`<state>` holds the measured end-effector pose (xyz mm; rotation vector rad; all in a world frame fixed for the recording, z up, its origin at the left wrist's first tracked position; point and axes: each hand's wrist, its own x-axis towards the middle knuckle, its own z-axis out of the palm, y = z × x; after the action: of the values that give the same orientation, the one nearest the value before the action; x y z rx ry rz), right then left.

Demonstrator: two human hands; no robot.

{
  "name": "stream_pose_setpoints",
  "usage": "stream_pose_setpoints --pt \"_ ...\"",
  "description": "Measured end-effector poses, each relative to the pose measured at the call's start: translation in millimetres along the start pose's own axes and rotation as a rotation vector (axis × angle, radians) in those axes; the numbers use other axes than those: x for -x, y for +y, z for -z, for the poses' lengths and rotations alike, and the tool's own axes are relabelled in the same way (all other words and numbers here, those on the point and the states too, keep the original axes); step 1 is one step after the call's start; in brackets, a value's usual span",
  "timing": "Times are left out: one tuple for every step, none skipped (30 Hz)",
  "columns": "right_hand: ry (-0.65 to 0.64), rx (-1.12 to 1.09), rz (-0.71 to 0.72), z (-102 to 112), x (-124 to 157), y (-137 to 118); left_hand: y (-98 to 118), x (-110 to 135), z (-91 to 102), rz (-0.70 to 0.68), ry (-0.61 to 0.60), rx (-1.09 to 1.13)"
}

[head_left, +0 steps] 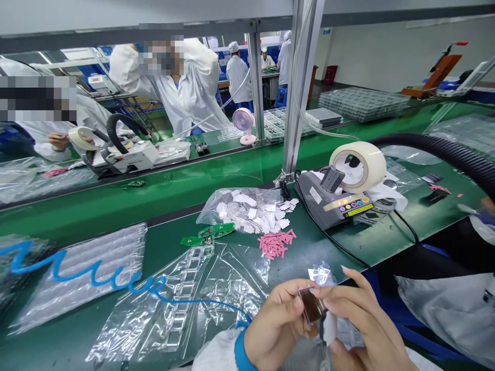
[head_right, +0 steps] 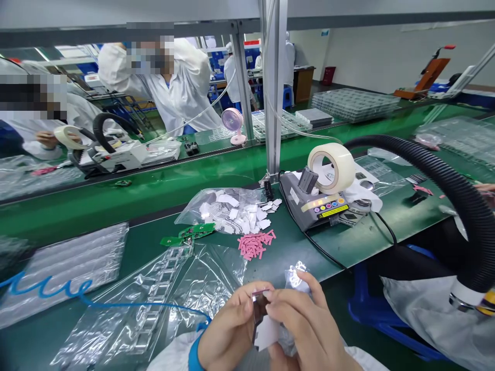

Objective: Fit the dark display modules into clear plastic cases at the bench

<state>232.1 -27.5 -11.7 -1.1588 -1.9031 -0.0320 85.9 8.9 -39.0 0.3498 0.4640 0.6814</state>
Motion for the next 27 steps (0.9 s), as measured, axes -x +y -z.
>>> stream_pose_setpoints --pt "-0.003 -0.016 -0.004 0.5 0.1 0.4 -0.5 -0.5 0.3 0.004 -0.006 0.018" --pt "-0.011 -0.039 -0.016 1.7 0.1 1.2 -0.9 -0.9 0.5 0.009 -0.013 0.037" --pt "-0.026 -0.063 -0.036 3.6 0.0 2.7 -1.2 -1.2 0.7 0.014 -0.023 0.054" --pt "-0.042 -0.082 -0.052 6.1 -0.6 5.1 -1.3 -1.4 1.0 0.021 -0.035 0.073" --pt "-0.051 -0.094 -0.063 9.0 -1.8 8.5 -1.4 -1.4 1.4 0.031 -0.050 0.093" --pt "-0.060 -0.099 -0.066 12.2 -3.5 12.8 -1.3 -1.1 1.8 0.049 -0.065 0.114" --pt "-0.075 -0.103 -0.061 15.2 -5.7 17.9 -1.2 -0.5 2.3 0.074 -0.080 0.134" --pt "-0.097 -0.116 -0.046 18.0 -8.3 23.5 -1.0 0.3 2.9 0.104 -0.093 0.151" --pt "-0.123 -0.143 -0.029 20.4 -11.0 29.3 -0.8 1.3 3.5 0.133 -0.103 0.163" --pt "-0.157 -0.181 -0.012 22.3 -13.7 35.0 -0.6 2.4 4.1 0.163 -0.109 0.169" --pt "-0.198 -0.219 0.005 23.7 -16.3 40.2 -0.4 3.6 4.8 0.193 -0.112 0.167" --pt "-0.247 -0.252 0.025 24.7 -18.8 44.8 -0.2 4.6 5.4 0.226 -0.113 0.162" --pt "-0.301 -0.276 0.047 25.4 -21.2 48.6 0.0 5.4 5.9 0.262 -0.114 0.154" --pt "-0.367 -0.292 0.074 25.7 -23.6 51.4 0.2 6.0 6.4 0.300 -0.114 0.144" --pt "-0.433 -0.305 0.105 25.8 -26.0 53.4 0.3 6.1 6.5 0.333 -0.114 0.134" --pt "-0.490 -0.319 0.135 25.8 -28.3 54.4 0.4 6.0 6.4 0.361 -0.111 0.122" --pt "-0.537 -0.337 0.163 25.8 -30.7 54.4 0.6 5.7 5.9 0.381 -0.111 0.109" --pt "-0.574 -0.352 0.179 26.0 -33.1 53.4 0.8 5.3 5.0 0.391 -0.111 0.098" --pt "-0.605 -0.362 0.187 26.4 -35.4 51.4 1.2 5.0 3.7 0.390 -0.111 0.098" --pt "-0.635 -0.363 0.190 27.1 -37.9 48.5 1.6 4.9 2.2 0.380 -0.111 0.109" --pt "-0.665 -0.352 0.187 28.3 -40.4 44.8 2.0 5.0 0.5 0.364 -0.114 0.126" --pt "-0.699 -0.332 0.186 29.8 -43.1 40.3 2.6 5.4 -1.3 0.345 -0.119 0.148" --pt "-0.731 -0.305 0.187 31.5 -45.8 35.4 3.2 6.0 -3.0 0.320 -0.122 0.168" --pt "-0.747 -0.271 0.194 33.4 -48.5 30.4 3.8 6.9 -4.6 0.294 -0.122 0.177" --pt "-0.746 -0.232 0.211 35.2 -50.7 25.6 4.5 7.9 -6.1 0.270 -0.122 0.174" --pt "-0.724 -0.190 0.230 36.8 -52.2 21.2 5.2 9.0 -7.4 0.243 -0.120 0.164" --pt "-0.688 -0.147 0.252 38.1 -52.7 17.4 5.9 10.0 -8.7 0.215 -0.114 0.154"
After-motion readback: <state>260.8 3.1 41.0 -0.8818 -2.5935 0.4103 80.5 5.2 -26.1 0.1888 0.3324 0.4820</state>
